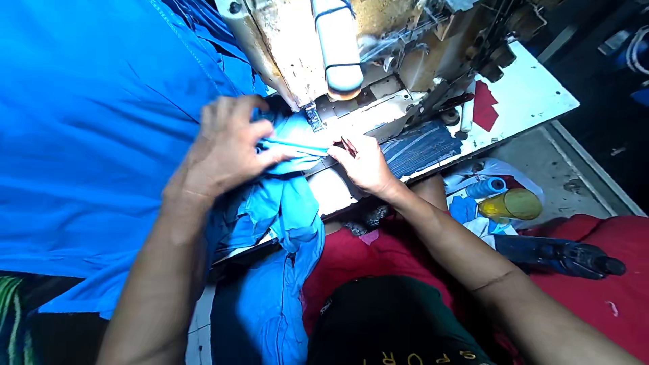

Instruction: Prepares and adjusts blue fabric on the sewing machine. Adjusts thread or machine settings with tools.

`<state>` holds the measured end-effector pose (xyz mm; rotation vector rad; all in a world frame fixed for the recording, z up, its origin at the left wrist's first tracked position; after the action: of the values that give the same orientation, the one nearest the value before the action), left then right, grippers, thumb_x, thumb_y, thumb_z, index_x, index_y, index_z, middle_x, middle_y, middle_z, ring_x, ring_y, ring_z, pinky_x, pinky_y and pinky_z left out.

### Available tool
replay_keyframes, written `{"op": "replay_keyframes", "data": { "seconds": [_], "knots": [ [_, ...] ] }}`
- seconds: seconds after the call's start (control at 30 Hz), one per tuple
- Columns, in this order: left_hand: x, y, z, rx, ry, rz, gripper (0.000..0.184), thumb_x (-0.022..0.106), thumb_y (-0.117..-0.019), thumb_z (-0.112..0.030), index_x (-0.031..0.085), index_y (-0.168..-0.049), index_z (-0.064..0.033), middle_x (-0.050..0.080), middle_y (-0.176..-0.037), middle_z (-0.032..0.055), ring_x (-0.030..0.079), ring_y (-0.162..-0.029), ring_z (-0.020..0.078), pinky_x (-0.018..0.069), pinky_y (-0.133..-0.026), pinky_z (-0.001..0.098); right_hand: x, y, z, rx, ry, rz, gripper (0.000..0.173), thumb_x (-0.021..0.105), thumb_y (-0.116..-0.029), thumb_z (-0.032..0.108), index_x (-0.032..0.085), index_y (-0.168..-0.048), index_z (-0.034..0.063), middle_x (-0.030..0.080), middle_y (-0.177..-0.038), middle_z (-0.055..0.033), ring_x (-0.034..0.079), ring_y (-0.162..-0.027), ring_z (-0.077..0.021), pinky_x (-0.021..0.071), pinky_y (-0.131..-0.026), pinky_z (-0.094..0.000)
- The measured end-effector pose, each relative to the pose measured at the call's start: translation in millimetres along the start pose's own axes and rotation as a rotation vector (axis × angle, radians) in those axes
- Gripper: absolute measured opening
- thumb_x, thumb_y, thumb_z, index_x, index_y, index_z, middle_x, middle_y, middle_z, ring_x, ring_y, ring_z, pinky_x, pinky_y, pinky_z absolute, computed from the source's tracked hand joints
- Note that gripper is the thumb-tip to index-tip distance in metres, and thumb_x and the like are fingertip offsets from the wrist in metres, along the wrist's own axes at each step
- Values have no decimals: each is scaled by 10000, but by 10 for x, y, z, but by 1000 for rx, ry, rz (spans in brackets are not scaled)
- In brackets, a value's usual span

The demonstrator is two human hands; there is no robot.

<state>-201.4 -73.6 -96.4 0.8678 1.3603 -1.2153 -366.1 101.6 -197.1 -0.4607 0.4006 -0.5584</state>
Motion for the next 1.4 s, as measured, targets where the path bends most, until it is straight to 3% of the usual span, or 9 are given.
{"op": "replay_keyframes", "data": {
  "seconds": [0.2,0.33,0.47,0.57,0.67,0.77,0.9,1.23,1.4],
  "knots": [
    [-503,234,263,72,225,-19,382,639,-919,-497,686,-856,-123,529,-1439,125,471,-1328,353,401,-1056,577,29,-242,-129,-27,22,42,139,648,-978,99,735,-1068,38,730,-955,-58,683,-878,-100,572,-821,-292],
    [-721,465,-449,293,560,-198,265,647,-963,-268,631,-788,-70,726,-1077,85,676,-1138,263,425,-1157,583,-45,-169,188,-169,-44,208,128,654,-962,35,746,-1043,-4,723,-946,-94,682,-852,-111,575,-812,-279],
    [-524,567,-862,377,738,-258,231,663,-954,-201,611,-757,-94,692,-851,16,705,-911,166,608,-868,398,-112,81,534,-374,-155,401,192,660,-920,-25,751,-1087,-7,726,-1073,-105,683,-1040,-153,575,-945,-326],
    [-174,553,-980,273,743,-357,230,719,-927,-246,615,-790,-94,618,-723,-17,602,-668,59,517,-606,242,-183,334,482,-340,-107,319,197,623,-952,-2,758,-1095,14,736,-1035,-86,674,-1000,-152,552,-911,-363],
    [235,534,-1020,171,269,-332,537,736,-869,-576,733,-1157,-123,698,-1105,80,629,-1011,231,463,-932,444,-249,599,331,-234,-45,237,150,637,-971,24,756,-1060,3,735,-962,-81,697,-896,-112,602,-826,-304],
    [544,517,-950,124,42,-211,313,623,-926,-234,735,-1206,-148,553,-1479,127,460,-1383,400,188,-1189,683,-253,780,229,-125,-31,225,152,634,-1006,83,755,-1059,8,734,-988,-71,694,-920,-106,595,-851,-288],
    [463,507,-979,67,-26,-209,129,592,-908,-130,710,-892,-80,607,-1400,123,502,-1348,378,196,-1185,678,-250,818,188,-44,-88,155,144,632,-1009,85,750,-1006,3,713,-930,-56,667,-848,-81,579,-781,-250],
    [298,128,-573,96,-29,-218,149,559,-923,-18,699,-970,-34,660,-1312,126,610,-1208,363,329,-1128,632,-76,309,46,-16,-45,81,100,653,-992,90,704,-934,26,637,-772,-21,588,-664,-76,528,-615,-254],
    [116,16,-328,102,27,-68,334,621,-867,-260,673,-1163,-115,616,-1339,102,570,-1164,385,430,-931,598,-14,127,11,64,-58,67,72,671,-994,118,675,-982,46,613,-735,-43,544,-555,-104,479,-480,-255]
  ]
}}
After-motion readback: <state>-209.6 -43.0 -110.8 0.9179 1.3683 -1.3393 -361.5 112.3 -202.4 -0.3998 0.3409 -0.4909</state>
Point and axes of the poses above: each hand's wrist, its own y-axis away from the middle knuckle, its own x-axis out of the palm, z = x × y, the point moved 4 cm from there along -y, towards the middle knuckle
